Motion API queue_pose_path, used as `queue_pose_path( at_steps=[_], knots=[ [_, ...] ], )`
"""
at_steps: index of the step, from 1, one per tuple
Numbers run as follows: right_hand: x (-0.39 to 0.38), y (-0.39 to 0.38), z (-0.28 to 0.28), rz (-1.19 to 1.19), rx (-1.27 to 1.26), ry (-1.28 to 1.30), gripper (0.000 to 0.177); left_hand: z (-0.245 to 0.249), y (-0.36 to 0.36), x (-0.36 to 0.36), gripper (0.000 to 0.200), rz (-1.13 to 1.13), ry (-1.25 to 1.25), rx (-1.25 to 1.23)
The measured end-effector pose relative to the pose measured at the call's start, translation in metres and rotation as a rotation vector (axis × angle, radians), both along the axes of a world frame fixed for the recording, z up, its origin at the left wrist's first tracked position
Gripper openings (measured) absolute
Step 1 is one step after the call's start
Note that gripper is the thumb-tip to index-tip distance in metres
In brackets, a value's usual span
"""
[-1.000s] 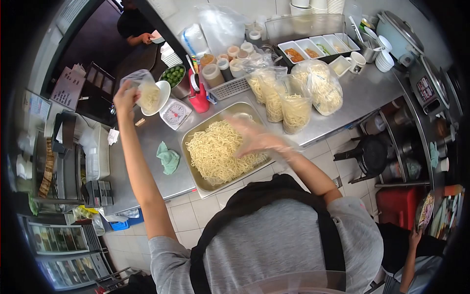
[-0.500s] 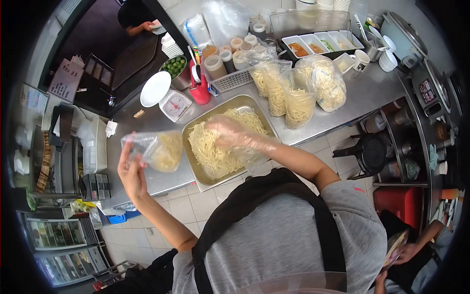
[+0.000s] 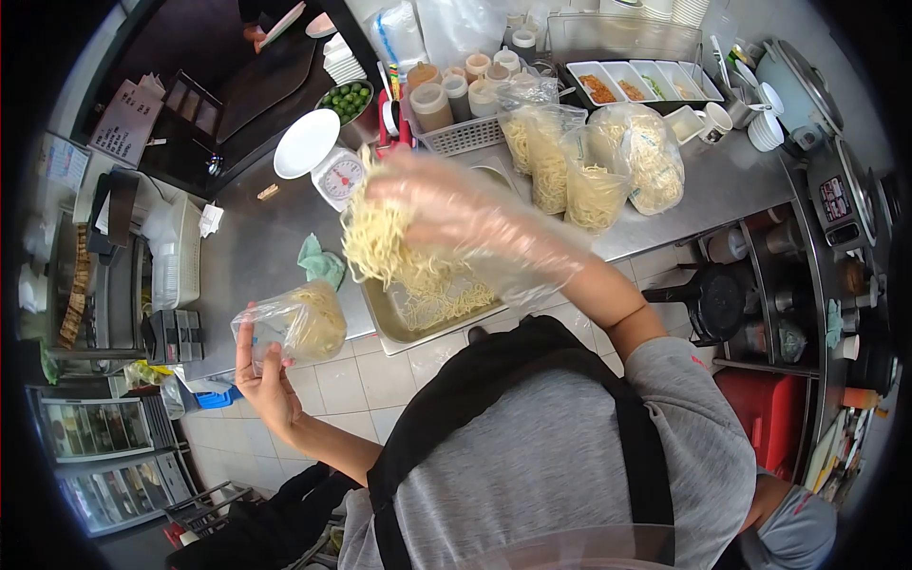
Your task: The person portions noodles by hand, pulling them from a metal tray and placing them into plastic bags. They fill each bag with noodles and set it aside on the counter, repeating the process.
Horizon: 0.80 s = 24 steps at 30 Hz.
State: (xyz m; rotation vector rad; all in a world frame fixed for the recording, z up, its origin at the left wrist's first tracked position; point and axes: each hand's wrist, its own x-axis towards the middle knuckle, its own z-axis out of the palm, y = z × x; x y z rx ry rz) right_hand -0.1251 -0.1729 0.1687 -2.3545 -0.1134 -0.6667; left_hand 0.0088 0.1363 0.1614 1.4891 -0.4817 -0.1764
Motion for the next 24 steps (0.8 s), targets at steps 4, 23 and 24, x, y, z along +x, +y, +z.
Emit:
queue_pose_path(
  at_steps=[4, 23, 24],
  knots=[
    [0.011, 0.047, -0.070, -0.082, -0.368, 0.217, 0.033, -0.006, -0.004, -0.001, 0.051, -0.033, 0.020, -0.006],
    [-0.017, -0.051, -0.130, -0.166, 0.068, 0.910, 0.051, -0.016, -0.014, -0.006, 0.052, -0.079, 0.052, 0.028],
    [-0.017, -0.046, -0.139, -0.233, 0.100, 0.763, 0.048, -0.016, -0.015, -0.005, 0.052, -0.077, 0.046, 0.032]
  ],
)
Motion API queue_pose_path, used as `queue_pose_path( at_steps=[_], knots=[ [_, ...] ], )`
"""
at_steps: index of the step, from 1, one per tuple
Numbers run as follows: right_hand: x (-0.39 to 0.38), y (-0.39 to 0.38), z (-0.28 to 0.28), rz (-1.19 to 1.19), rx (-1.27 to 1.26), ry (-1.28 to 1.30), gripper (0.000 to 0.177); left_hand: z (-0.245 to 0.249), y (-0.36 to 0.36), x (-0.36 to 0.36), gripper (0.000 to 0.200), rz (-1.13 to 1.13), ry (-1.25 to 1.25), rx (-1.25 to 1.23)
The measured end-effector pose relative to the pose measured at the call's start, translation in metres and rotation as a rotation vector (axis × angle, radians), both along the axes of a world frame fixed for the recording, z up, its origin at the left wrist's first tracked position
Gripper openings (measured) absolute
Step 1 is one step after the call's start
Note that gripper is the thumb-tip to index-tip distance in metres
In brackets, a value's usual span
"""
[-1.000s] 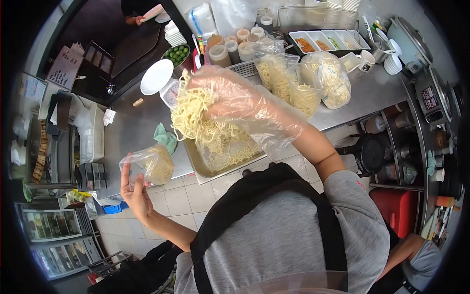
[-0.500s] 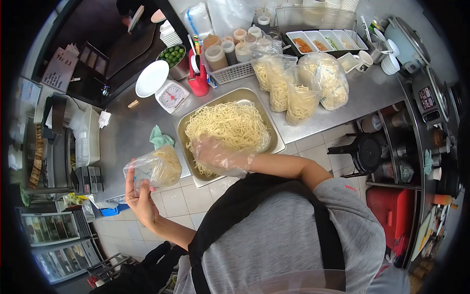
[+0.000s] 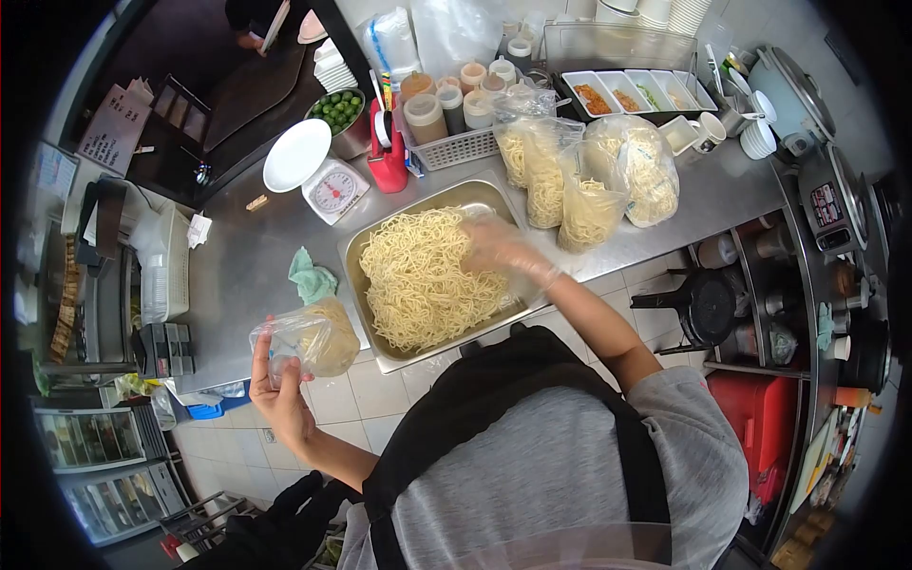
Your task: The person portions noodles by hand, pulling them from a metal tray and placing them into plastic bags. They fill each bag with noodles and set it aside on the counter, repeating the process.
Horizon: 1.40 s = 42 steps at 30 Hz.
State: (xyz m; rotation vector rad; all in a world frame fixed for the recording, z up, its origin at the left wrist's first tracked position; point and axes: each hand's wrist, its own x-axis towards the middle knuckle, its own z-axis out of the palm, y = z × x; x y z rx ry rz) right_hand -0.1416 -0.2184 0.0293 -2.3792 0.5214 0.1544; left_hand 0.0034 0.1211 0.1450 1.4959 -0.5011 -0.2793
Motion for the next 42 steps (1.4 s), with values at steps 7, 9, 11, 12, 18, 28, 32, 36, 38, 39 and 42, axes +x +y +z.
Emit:
queue_pose_path(
  at_steps=[7, 9, 11, 12, 18, 28, 32, 36, 38, 39, 42],
  knots=[
    [0.019, 0.061, 0.012, -0.033, 0.000, -0.935, 0.023, 0.005, 0.000, 0.002, 0.051, 0.016, -0.029, -0.015],
    [0.035, 0.084, 0.030, 0.011, 0.016, -0.645, 0.024, 0.008, -0.002, 0.001, 0.050, 0.021, -0.029, -0.024],
    [0.048, 0.115, 0.010, 0.105, -0.174, -0.653, 0.026, 0.010, -0.004, 0.001, 0.050, 0.011, -0.030, -0.034],
    [0.050, 0.123, 0.001, 0.155, -0.269, -0.654, 0.026, 0.010, -0.004, 0.002, 0.050, 0.000, -0.031, -0.037],
    [0.021, 0.088, 0.037, 0.296, 0.157, -0.569, 0.040, 0.012, -0.007, -0.005, 0.051, 0.029, -0.024, -0.019],
    [0.015, -0.015, -0.020, 0.039, -0.169, 0.228, 0.037, 0.012, -0.014, 0.001, 0.054, -0.112, -0.055, -0.032],
    [-0.033, 0.041, -0.042, 0.033, -0.350, -0.168, 0.034, 0.021, -0.030, -0.001, 0.054, -0.135, -0.080, -0.018],
    [-0.041, 0.041, -0.054, -0.098, -0.176, -0.117, 0.022, 0.036, -0.058, 0.000, 0.057, -0.237, -0.086, -0.045],
    [-0.033, 0.022, -0.038, -0.060, -0.074, -0.032, 0.022, 0.039, -0.069, 0.006, 0.059, -0.284, -0.110, -0.011],
    [-0.029, 0.010, -0.026, -0.041, -0.023, 0.012, 0.021, 0.041, -0.074, 0.008, 0.060, -0.308, -0.122, 0.007],
    [-0.040, -0.014, 0.025, 0.003, 0.160, -0.396, 0.025, 0.042, -0.091, 0.014, 0.063, -0.384, -0.003, 0.032]
  ],
)
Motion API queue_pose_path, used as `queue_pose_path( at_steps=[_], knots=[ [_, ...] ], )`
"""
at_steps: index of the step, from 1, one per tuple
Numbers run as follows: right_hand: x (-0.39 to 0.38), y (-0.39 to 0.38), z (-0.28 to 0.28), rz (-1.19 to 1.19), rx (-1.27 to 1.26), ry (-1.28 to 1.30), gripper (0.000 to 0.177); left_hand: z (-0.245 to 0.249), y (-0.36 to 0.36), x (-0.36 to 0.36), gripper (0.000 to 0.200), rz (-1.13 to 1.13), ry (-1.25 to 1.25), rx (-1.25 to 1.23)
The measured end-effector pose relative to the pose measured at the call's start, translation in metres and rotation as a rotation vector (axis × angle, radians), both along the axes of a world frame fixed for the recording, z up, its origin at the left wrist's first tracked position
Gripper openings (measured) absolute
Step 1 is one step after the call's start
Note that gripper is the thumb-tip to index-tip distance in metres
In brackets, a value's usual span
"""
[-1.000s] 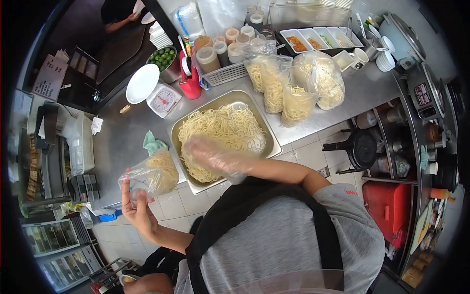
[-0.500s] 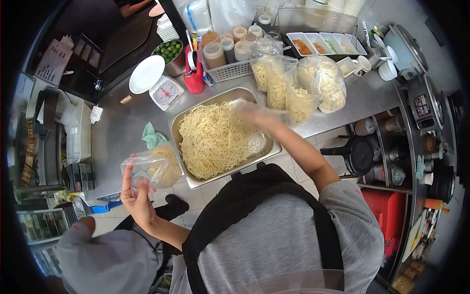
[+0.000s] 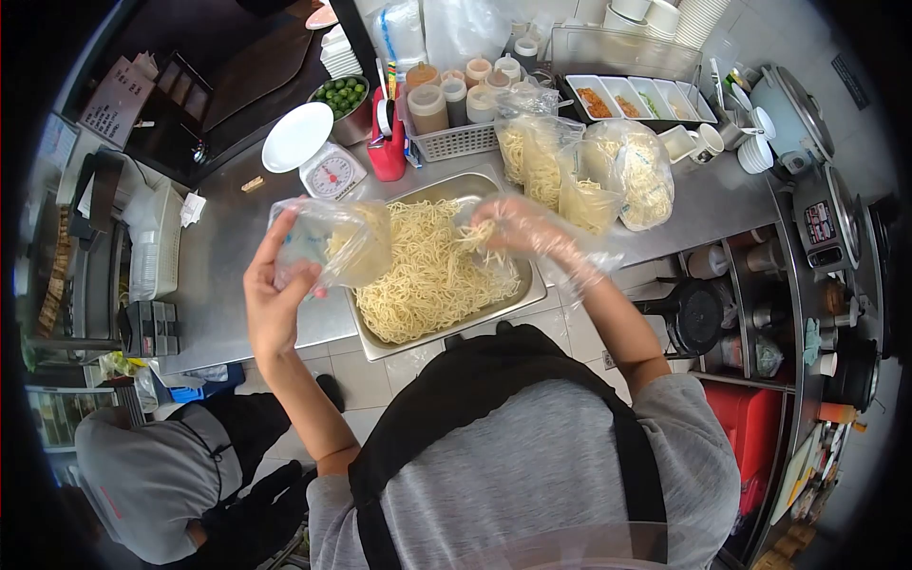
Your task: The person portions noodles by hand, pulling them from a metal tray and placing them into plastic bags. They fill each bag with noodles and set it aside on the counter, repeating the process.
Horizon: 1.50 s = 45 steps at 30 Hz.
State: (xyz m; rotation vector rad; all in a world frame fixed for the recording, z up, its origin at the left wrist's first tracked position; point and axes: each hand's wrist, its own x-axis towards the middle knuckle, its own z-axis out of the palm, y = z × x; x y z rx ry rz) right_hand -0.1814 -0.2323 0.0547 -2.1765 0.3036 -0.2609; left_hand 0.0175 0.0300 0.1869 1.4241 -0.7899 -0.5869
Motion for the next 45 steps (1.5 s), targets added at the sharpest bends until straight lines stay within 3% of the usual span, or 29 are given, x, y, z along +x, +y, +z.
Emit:
queue_pose_path(
  at_steps=[3, 6, 10, 13, 16, 19, 20, 21, 23, 26, 29, 33, 34, 37, 40, 43, 45],
  knots=[
    [0.004, -0.011, 0.055, 0.071, -0.136, -0.049, 0.022, -0.004, -0.014, 0.008, 0.065, -0.079, 0.079, 0.035],
    [0.011, -0.015, 0.091, 0.165, 0.492, -0.175, 0.017, -0.006, -0.023, 0.013, 0.069, -0.143, 0.121, 0.062],
    [0.025, -0.012, 0.143, 0.196, 0.606, -0.228, 0.015, 0.000, -0.028, 0.012, 0.070, -0.186, 0.130, 0.082],
    [0.044, -0.011, 0.179, 0.310, 0.590, -0.297, 0.023, 0.004, -0.032, 0.014, 0.074, -0.212, 0.155, 0.098],
    [0.067, 0.005, 0.200, 0.346, 0.572, -0.521, 0.021, 0.008, -0.038, 0.017, 0.076, -0.263, 0.161, 0.120],
    [0.087, 0.038, 0.207, 0.267, 0.587, -0.578, 0.020, 0.014, -0.045, 0.019, 0.070, -0.281, 0.136, 0.201],
    [0.101, 0.044, 0.202, 0.255, 0.336, -0.575, 0.017, 0.018, -0.047, 0.019, 0.068, -0.275, 0.141, 0.189],
    [0.099, 0.048, 0.199, 0.162, 0.254, -0.316, 0.020, 0.022, -0.048, 0.018, 0.067, -0.271, 0.147, 0.178],
    [0.107, 0.052, 0.192, 0.215, -0.277, -0.162, 0.027, 0.025, -0.049, 0.019, 0.063, -0.280, 0.151, 0.162],
    [0.113, 0.051, 0.190, 0.347, -0.467, -0.182, 0.033, 0.023, -0.051, 0.024, 0.058, -0.298, 0.144, 0.151],
    [0.102, 0.048, 0.220, 0.309, -0.366, -0.257, 0.036, 0.017, -0.053, 0.027, 0.058, -0.281, 0.152, 0.183],
    [0.107, 0.048, 0.228, 0.306, -0.478, -0.310, 0.032, 0.026, -0.052, 0.025, 0.058, -0.279, 0.138, 0.196],
    [0.099, 0.050, 0.233, 0.314, -0.390, -0.380, 0.028, 0.033, -0.052, 0.023, 0.056, -0.266, 0.129, 0.177],
    [0.099, 0.052, 0.244, 0.284, -0.480, -0.243, 0.028, 0.042, -0.048, 0.027, 0.057, -0.233, 0.114, 0.103],
    [0.115, 0.036, 0.202, 0.320, -0.532, -0.712, 0.028, 0.042, -0.051, 0.029, 0.059, -0.290, 0.111, 0.196],
    [0.096, 0.027, 0.217, 0.090, -0.412, -0.746, 0.034, 0.044, -0.055, 0.071, 0.059, -0.308, 0.057, 0.099],
    [0.087, 0.019, 0.196, 0.045, -0.118, -0.646, 0.034, 0.055, -0.059, 0.100, 0.055, -0.271, 0.083, 0.041]
  ],
)
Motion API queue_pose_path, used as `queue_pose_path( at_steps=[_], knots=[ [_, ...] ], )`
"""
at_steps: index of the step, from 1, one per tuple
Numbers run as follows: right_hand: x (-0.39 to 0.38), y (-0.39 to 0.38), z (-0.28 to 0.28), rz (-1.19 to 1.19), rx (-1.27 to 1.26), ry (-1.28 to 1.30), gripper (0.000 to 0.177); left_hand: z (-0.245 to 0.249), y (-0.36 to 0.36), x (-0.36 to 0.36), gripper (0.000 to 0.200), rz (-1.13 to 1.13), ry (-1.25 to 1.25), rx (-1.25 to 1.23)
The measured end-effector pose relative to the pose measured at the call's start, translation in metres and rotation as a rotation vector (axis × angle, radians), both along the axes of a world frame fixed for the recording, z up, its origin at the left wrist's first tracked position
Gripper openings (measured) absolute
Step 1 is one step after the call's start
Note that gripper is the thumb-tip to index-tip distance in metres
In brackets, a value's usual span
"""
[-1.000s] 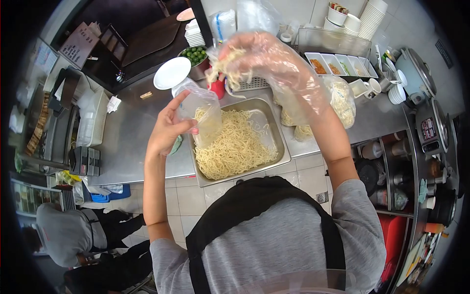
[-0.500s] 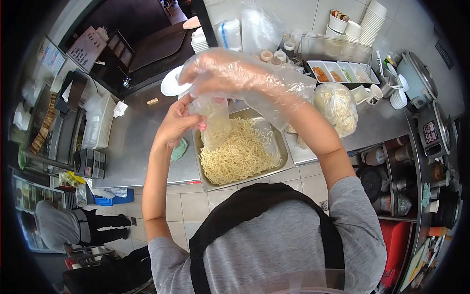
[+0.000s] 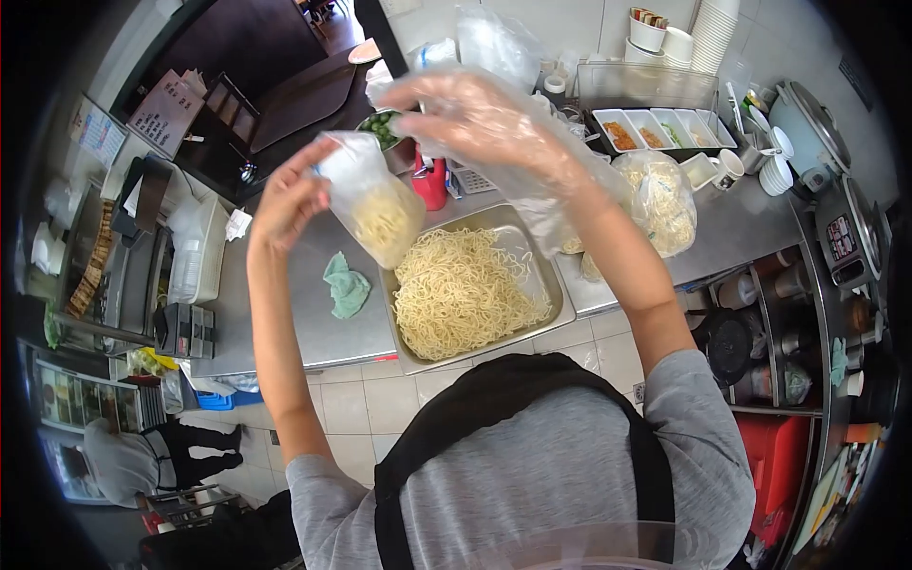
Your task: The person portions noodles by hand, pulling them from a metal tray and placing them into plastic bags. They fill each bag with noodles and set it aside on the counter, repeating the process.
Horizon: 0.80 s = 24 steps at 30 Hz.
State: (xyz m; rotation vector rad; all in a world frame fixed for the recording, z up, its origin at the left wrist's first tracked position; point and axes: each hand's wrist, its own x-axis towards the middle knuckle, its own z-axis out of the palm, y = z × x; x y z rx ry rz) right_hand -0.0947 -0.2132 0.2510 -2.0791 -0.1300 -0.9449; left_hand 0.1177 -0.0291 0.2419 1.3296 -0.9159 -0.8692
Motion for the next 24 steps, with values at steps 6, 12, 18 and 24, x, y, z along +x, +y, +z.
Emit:
queue_pose_path(
  at_steps=[6, 12, 18, 24],
  knots=[
    [-0.046, -0.004, -0.062, 0.073, 0.292, 0.269, 0.032, 0.016, -0.040, 0.080, 0.045, 0.242, -0.249, -0.056],
    [-0.085, -0.006, -0.107, 0.076, 0.541, 0.343, 0.040, -0.046, -0.095, 0.134, 0.047, 0.281, -0.687, 0.185],
    [-0.118, -0.013, -0.156, -0.004, 0.451, 0.489, 0.049, -0.097, -0.117, 0.115, 0.045, 0.244, -0.805, 0.180],
    [-0.129, 0.009, -0.198, -0.192, 0.000, 0.796, 0.074, -0.099, -0.123, 0.085, 0.046, 0.173, -1.143, 0.369]
  ],
)
